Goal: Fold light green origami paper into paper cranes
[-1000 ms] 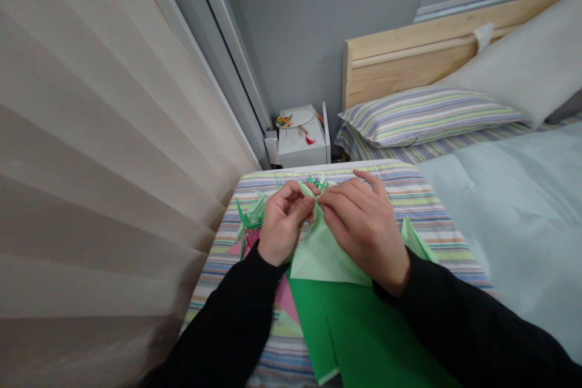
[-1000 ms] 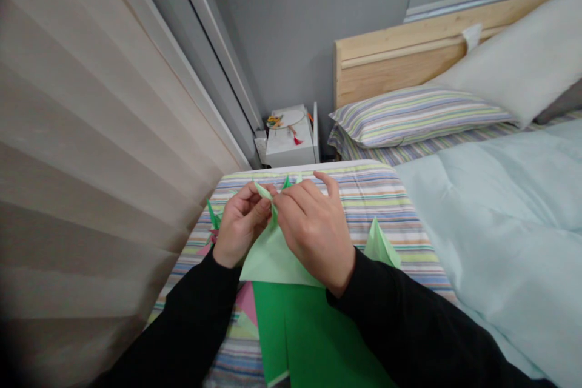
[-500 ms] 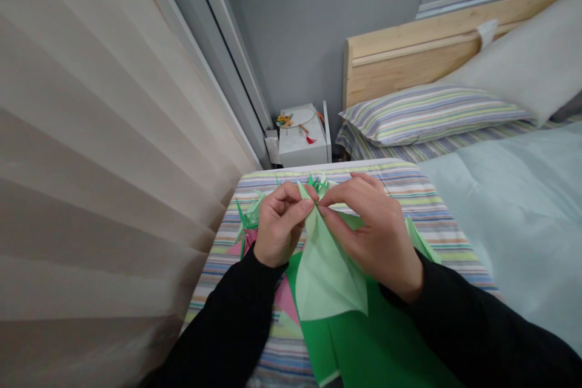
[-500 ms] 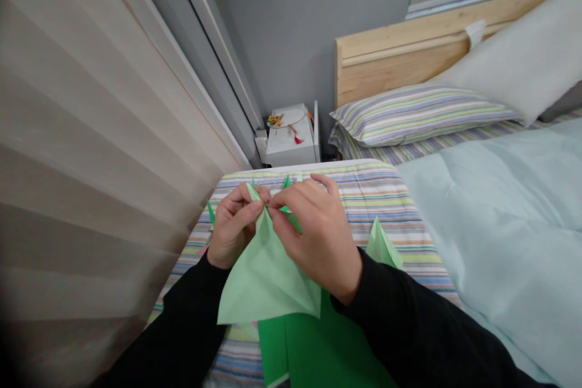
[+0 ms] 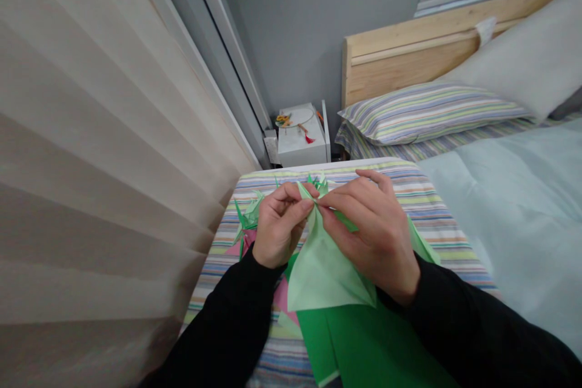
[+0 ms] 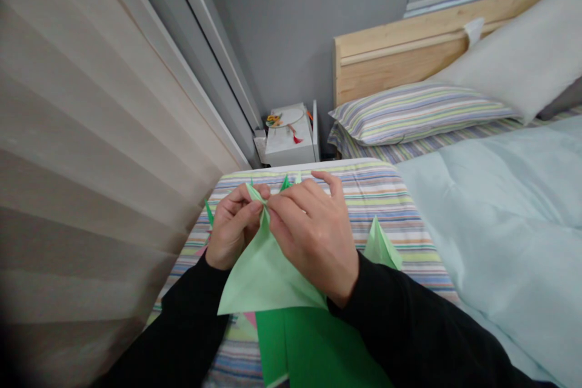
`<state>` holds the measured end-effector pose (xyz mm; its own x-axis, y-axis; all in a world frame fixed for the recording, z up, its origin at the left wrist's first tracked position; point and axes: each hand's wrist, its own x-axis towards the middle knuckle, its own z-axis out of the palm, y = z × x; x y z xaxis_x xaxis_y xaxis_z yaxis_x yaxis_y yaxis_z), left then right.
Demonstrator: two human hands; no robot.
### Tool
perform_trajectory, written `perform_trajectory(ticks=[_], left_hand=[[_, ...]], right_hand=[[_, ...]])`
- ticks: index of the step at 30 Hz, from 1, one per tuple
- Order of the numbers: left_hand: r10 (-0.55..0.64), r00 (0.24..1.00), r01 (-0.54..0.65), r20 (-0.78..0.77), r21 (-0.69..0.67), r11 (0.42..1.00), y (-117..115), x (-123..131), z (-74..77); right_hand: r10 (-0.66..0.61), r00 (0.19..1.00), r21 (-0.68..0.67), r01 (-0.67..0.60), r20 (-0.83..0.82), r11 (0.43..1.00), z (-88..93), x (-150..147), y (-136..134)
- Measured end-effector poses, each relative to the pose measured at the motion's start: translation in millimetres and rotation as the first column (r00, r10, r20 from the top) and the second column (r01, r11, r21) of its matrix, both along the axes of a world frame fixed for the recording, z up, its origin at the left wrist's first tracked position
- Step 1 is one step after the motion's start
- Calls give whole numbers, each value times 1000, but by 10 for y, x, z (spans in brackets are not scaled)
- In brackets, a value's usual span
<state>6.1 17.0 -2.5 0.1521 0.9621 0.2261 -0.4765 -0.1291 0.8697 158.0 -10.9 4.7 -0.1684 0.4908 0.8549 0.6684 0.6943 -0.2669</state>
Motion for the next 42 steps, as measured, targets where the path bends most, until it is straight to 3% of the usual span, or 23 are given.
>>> perform_trajectory(ticks=[26,37,42], left_hand=[[18,1000,-17,-18,35,999,-4,6,7],[128,989,-123,-68,69,990,1,7,-55],[137,987,-131,-87,65,989,-6,-8,-112]], right_hand=[[27,1000,32,-28,12,999,-19,-4,-1],[40,985,-248,-82,-169,965,52,-53,-62],[19,979,-287,-78,-204,955,44,-50,-47]])
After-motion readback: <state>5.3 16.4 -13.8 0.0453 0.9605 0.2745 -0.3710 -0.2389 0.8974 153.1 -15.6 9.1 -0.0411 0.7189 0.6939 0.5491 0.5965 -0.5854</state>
